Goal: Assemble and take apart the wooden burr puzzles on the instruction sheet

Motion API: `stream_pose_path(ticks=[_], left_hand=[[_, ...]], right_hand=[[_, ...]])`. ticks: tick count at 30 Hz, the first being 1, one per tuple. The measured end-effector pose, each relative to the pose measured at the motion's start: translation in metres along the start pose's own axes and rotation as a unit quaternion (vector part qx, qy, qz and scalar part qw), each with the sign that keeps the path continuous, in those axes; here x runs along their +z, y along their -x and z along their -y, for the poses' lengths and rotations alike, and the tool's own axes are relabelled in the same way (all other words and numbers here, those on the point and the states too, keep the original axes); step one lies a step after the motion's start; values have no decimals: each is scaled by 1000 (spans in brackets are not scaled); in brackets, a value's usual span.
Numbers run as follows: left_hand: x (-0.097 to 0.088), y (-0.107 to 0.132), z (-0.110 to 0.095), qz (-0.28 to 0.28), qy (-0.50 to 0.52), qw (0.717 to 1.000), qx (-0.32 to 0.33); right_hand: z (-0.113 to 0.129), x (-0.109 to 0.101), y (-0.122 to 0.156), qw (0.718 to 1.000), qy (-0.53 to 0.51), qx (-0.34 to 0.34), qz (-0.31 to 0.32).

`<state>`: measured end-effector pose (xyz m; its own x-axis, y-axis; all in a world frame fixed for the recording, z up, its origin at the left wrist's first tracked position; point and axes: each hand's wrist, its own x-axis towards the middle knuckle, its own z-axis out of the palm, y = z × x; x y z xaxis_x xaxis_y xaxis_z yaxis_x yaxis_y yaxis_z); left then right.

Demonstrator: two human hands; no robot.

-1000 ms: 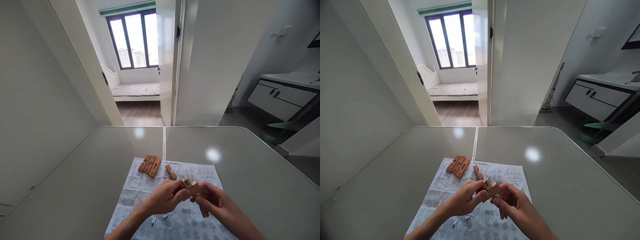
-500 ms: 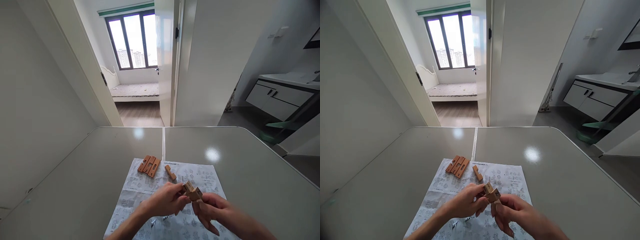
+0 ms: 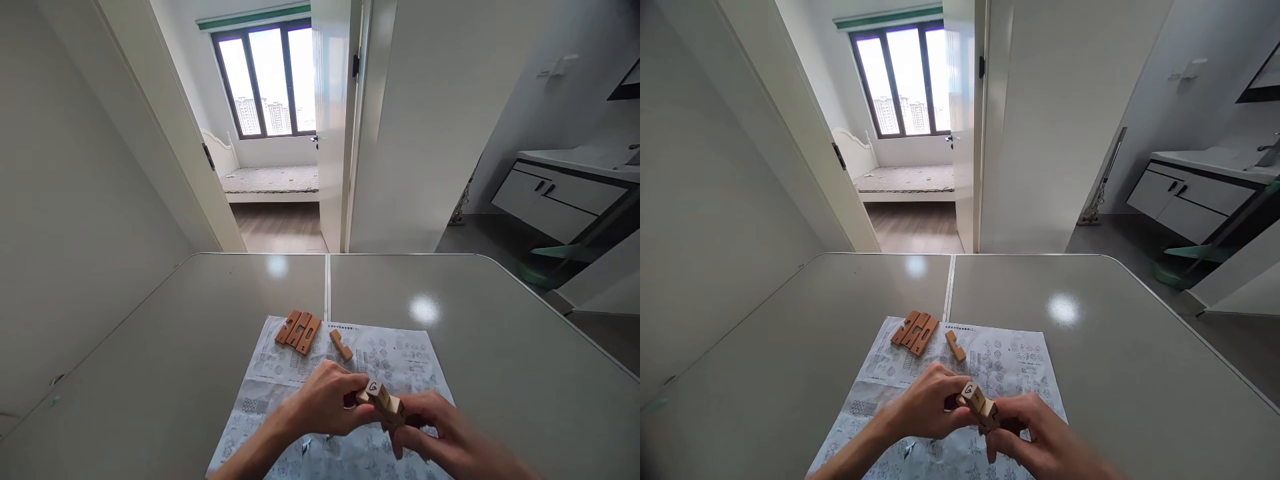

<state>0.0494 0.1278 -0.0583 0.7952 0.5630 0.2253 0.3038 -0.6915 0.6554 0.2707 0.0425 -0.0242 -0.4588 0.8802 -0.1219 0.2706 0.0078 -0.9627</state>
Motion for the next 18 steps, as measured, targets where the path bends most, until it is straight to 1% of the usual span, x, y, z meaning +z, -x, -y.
stream_pose_path(ticks=[4,10,12,14,16,18], left_hand=[[0,1,1,-6,-3,1000,13],[2,2,2,-17,-8,999,29],[3,2,1,-17,-4,999,36],[5,2,0,-19,-4,999,49],[5,3,-1,-30,-12,998,52],[4,2,-3,-37,-14,998,41]], right_hand=[[-1,2,1,999,15,-18,-25],[3,4,0,998,46,-16,-26],[4,4,1,999,42,-14,-14],[6,2,2,999,28,-3,15],[8,0,3,999,24,10,33],[9,-2,3,998,63,2,0]])
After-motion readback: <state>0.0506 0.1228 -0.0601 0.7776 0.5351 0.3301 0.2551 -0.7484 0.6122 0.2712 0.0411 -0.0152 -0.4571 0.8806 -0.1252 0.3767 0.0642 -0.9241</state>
